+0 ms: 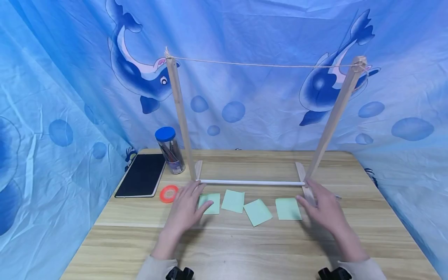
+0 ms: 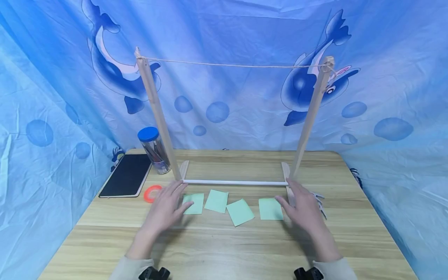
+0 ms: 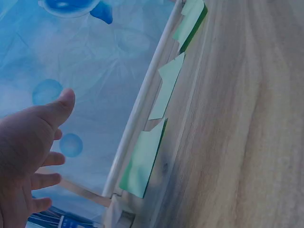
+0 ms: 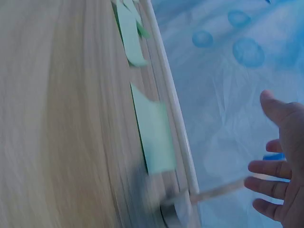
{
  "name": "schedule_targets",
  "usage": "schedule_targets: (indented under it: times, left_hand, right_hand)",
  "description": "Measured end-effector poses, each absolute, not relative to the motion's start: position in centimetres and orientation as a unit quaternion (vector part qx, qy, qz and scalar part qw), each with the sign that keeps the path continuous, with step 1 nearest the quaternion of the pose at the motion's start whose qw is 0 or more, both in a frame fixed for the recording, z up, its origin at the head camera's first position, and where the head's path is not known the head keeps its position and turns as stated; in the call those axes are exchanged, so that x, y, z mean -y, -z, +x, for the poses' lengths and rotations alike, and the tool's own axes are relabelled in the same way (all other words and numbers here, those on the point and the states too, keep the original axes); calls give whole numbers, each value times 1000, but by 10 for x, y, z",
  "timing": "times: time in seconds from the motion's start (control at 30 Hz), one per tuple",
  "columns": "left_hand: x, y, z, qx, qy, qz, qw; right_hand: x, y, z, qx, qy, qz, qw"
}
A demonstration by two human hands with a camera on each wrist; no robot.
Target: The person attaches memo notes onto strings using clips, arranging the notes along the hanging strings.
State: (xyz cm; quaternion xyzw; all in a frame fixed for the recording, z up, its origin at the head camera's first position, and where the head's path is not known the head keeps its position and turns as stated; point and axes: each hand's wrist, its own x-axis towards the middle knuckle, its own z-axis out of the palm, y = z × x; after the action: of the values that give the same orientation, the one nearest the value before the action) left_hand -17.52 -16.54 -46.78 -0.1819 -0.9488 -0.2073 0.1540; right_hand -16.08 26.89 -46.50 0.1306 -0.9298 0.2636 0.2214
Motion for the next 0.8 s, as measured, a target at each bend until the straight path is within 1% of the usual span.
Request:
schedule_targets:
  times: [0.17, 0.27, 0.53, 0.63, 0.8]
  left_hand:
    - [162, 481, -185, 939, 267, -192, 103]
    - [159, 490, -188, 941, 268, -189, 78]
    - [148, 497, -193, 952, 245, -181, -17]
    - [144, 497, -195, 958, 225, -179, -15]
    - [141, 498, -197, 954, 246, -173, 19]
  right_hand:
    - [-288, 472, -162, 926, -264, 123, 238]
    - [-299, 481, -164, 928, -256, 118, 243]
    - [-321, 505, -167, 943, -249, 81, 203]
    - [-325, 512, -168, 945, -247, 81, 198]
    - [-330, 515, -172, 949, -245, 64, 187]
